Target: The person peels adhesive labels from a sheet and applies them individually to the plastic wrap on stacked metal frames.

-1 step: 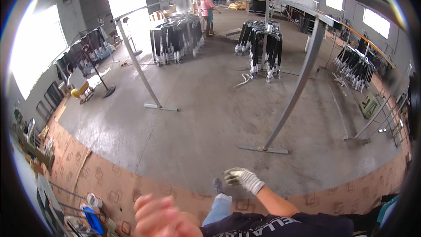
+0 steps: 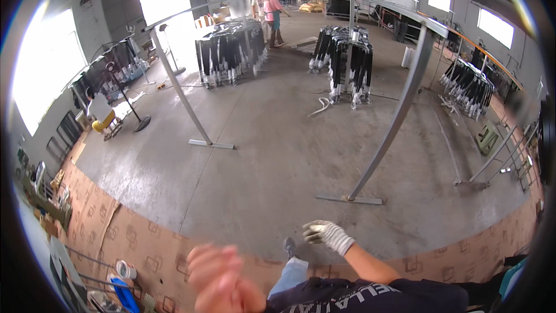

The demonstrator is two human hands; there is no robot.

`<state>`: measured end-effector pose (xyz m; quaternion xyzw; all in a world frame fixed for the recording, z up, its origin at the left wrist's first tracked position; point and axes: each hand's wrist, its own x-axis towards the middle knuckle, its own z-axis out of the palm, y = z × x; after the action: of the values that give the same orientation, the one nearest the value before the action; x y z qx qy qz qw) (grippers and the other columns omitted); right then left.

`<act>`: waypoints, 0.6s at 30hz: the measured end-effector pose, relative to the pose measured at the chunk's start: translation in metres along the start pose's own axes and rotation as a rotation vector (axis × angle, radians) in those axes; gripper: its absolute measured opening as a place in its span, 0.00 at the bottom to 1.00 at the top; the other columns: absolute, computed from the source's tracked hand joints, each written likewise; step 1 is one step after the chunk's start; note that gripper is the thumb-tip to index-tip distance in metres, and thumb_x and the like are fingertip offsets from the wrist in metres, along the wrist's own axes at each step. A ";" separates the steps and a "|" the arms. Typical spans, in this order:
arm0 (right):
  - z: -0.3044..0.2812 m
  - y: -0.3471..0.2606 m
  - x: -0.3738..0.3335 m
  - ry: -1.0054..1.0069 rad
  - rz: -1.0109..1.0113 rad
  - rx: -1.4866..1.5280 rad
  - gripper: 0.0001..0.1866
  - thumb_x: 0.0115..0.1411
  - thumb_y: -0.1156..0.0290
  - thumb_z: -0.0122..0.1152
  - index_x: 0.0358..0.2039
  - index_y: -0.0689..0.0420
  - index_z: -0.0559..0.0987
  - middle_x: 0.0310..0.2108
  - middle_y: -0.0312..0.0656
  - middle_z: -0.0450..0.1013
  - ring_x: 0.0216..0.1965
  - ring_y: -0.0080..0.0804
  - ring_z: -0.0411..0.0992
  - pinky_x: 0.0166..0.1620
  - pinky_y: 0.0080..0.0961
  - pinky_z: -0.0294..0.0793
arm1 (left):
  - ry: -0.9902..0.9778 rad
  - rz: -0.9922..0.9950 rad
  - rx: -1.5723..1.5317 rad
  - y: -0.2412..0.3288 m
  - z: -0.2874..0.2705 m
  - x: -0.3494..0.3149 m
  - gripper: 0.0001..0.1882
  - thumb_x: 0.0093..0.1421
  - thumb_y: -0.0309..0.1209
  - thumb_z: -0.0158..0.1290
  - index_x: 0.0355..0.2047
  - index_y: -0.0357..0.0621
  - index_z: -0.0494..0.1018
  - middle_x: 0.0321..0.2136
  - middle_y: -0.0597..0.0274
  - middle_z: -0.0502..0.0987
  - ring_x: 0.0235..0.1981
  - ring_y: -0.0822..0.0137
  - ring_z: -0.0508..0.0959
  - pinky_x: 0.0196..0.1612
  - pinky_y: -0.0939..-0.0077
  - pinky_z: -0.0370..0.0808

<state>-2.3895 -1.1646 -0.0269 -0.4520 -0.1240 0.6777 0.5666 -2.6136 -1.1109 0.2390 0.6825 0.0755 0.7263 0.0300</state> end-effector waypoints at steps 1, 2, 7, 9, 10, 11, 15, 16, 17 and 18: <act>-0.026 -0.024 0.014 0.105 0.004 -0.060 0.11 0.57 0.71 0.49 0.39 0.59 0.73 0.31 0.43 0.74 0.28 0.29 0.74 0.33 0.25 0.74 | -0.093 -0.180 -0.057 -0.039 0.028 -0.016 0.11 0.51 0.26 0.48 0.36 0.41 0.66 0.28 0.55 0.71 0.31 0.60 0.70 0.35 0.67 0.67; -0.042 -0.046 0.031 0.130 -0.006 -0.079 0.11 0.57 0.70 0.50 0.39 0.59 0.73 0.31 0.43 0.74 0.28 0.30 0.74 0.33 0.25 0.74 | -0.191 -0.348 -0.067 -0.073 0.051 -0.025 0.10 0.52 0.23 0.47 0.36 0.41 0.69 0.29 0.55 0.73 0.31 0.59 0.72 0.37 0.67 0.67; -0.087 -0.160 0.092 0.377 -0.167 0.041 0.11 0.57 0.70 0.49 0.38 0.61 0.72 0.29 0.45 0.73 0.28 0.32 0.74 0.31 0.24 0.75 | -0.741 -1.002 -0.453 -0.224 0.209 -0.150 0.08 0.56 0.22 0.44 0.35 0.38 0.70 0.28 0.54 0.74 0.30 0.64 0.74 0.34 0.77 0.69; -0.099 -0.204 0.116 0.505 -0.242 0.035 0.11 0.57 0.70 0.50 0.38 0.61 0.72 0.28 0.46 0.73 0.28 0.33 0.73 0.31 0.26 0.75 | -0.966 -1.134 -0.665 -0.255 0.261 -0.162 0.07 0.56 0.23 0.46 0.35 0.39 0.70 0.28 0.58 0.74 0.32 0.70 0.74 0.37 0.78 0.69; -0.117 -0.207 0.129 0.521 -0.267 0.095 0.11 0.57 0.70 0.50 0.38 0.61 0.72 0.28 0.46 0.73 0.28 0.34 0.73 0.31 0.27 0.75 | -1.070 -1.091 -0.706 -0.272 0.283 -0.161 0.07 0.56 0.23 0.46 0.36 0.39 0.70 0.29 0.58 0.74 0.33 0.69 0.74 0.37 0.78 0.69; -0.135 -0.209 0.144 0.532 -0.288 0.151 0.11 0.57 0.70 0.50 0.38 0.61 0.72 0.28 0.46 0.73 0.28 0.34 0.73 0.30 0.28 0.75 | -1.168 -1.048 -0.742 -0.288 0.301 -0.157 0.08 0.56 0.23 0.46 0.36 0.39 0.70 0.30 0.58 0.74 0.33 0.68 0.75 0.38 0.77 0.70; -0.199 -0.235 0.237 0.612 -0.255 0.325 0.11 0.56 0.69 0.51 0.38 0.61 0.72 0.28 0.46 0.73 0.27 0.36 0.73 0.30 0.30 0.75 | -1.432 -0.872 -0.722 -0.390 0.380 -0.154 0.09 0.56 0.25 0.45 0.38 0.41 0.70 0.34 0.57 0.74 0.36 0.63 0.75 0.39 0.74 0.70; -0.215 -0.254 0.260 0.647 -0.258 0.330 0.11 0.56 0.69 0.51 0.37 0.61 0.72 0.28 0.45 0.73 0.27 0.36 0.73 0.30 0.30 0.74 | -1.471 -0.832 -0.681 -0.417 0.406 -0.151 0.10 0.57 0.26 0.44 0.38 0.41 0.70 0.34 0.57 0.74 0.36 0.62 0.75 0.39 0.73 0.70; -0.232 -0.276 0.286 0.682 -0.260 0.335 0.11 0.56 0.69 0.52 0.37 0.61 0.72 0.28 0.45 0.73 0.27 0.37 0.73 0.30 0.30 0.74 | -1.507 -0.792 -0.639 -0.446 0.429 -0.150 0.10 0.57 0.27 0.44 0.39 0.41 0.70 0.35 0.57 0.73 0.37 0.62 0.75 0.40 0.73 0.70; -0.246 -0.307 0.318 0.685 -0.285 0.279 0.11 0.55 0.69 0.52 0.36 0.61 0.73 0.27 0.45 0.73 0.27 0.36 0.73 0.30 0.30 0.74 | -1.540 -0.758 -0.593 -0.476 0.451 -0.148 0.11 0.57 0.28 0.43 0.39 0.42 0.70 0.36 0.57 0.73 0.37 0.61 0.74 0.40 0.73 0.70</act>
<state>-1.9870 -0.8690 -0.1061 -0.5488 0.1041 0.4123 0.7197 -2.1825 -0.6322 0.0466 0.8729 0.0640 0.0000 0.4837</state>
